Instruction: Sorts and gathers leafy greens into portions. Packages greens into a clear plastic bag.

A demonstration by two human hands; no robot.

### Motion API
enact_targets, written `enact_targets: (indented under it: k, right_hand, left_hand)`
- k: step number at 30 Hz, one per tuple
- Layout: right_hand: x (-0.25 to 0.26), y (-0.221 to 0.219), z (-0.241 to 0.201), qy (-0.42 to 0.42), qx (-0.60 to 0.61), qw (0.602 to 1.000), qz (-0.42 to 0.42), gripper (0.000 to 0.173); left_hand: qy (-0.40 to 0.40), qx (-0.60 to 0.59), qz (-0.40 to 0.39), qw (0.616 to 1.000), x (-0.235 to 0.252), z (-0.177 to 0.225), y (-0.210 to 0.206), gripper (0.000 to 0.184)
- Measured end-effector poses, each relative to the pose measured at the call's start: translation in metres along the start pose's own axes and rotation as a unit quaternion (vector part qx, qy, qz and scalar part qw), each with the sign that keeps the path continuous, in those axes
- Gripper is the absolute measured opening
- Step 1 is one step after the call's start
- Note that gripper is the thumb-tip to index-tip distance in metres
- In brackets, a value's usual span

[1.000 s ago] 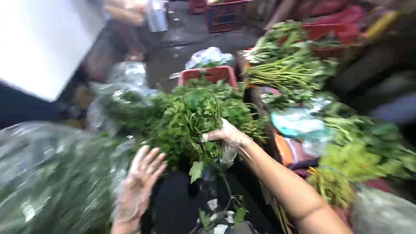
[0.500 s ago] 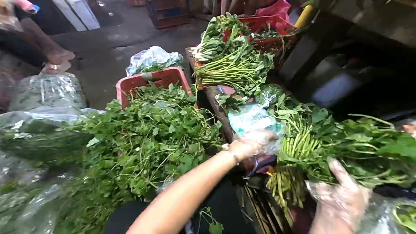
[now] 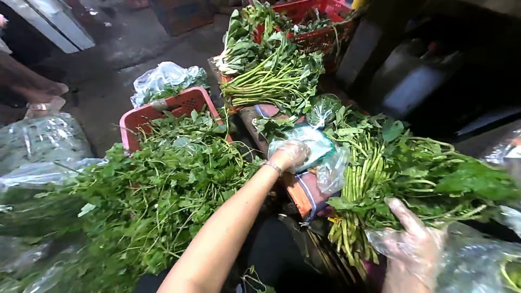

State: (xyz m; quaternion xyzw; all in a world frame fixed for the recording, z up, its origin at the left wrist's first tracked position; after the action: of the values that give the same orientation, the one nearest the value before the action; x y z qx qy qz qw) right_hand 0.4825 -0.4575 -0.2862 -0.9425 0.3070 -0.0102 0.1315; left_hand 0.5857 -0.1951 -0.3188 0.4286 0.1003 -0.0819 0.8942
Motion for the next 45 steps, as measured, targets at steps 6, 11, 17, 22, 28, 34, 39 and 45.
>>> enact_targets:
  k: [6,11,17,22,28,34,39,45]
  right_hand:
    - [-0.009,0.004,-0.008,0.050,-0.039,0.997,-0.054,0.062]
    - [-0.066,-0.047,-0.015,0.271,-0.198,0.857,-0.392,0.046]
    - [-0.112,-0.100,0.004,0.417,-0.196,0.731,-0.503,0.077]
    - [-0.080,-0.147,0.043,0.144,-0.512,0.653,-0.539,0.106]
    - [-0.082,-0.173,0.068,0.078,-0.500,0.633,-0.586,0.114]
    - [-0.057,-0.162,0.102,0.034,-0.550,0.612,-0.567,0.101]
    - [-0.060,-0.148,0.101,0.025,-0.600,0.568,-0.563,0.096]
    - [-0.097,-0.132,-0.002,0.222,-0.505,0.618,-0.561,0.107]
  left_hand:
    - [-0.006,0.026,0.061,0.998,0.004,0.007,0.053,0.028]
    - [-0.048,-0.009,0.071,0.996,-0.008,0.012,0.087,0.034]
    - [-0.049,-0.141,0.018,0.989,-0.016,-0.002,0.060,0.017]
    - [-0.052,-0.068,-0.049,0.995,-0.036,0.009,0.045,0.019]
    - [0.029,-0.041,-0.023,0.998,-0.039,-0.024,0.057,0.022]
    - [0.032,-0.210,0.033,0.977,-0.047,-0.021,0.071,0.018]
    - [0.028,-0.493,0.092,0.865,-0.036,-0.006,0.107,0.013]
    - [-0.039,-0.189,0.081,0.978,-0.042,-0.005,0.110,0.016]
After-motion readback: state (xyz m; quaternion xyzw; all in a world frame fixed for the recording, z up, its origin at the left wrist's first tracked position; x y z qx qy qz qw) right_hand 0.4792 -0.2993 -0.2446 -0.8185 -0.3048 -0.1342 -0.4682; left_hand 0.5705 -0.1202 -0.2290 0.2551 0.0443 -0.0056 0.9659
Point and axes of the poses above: each hand's wrist, its own x-axis towards the middle knuckle, its own y-axis out of the back of the hand, z = x × y, the point moved 9 cm from there along x, towards the middle knuckle, and after that the axes turned 8 degrees about z, right-handed, at the moved point
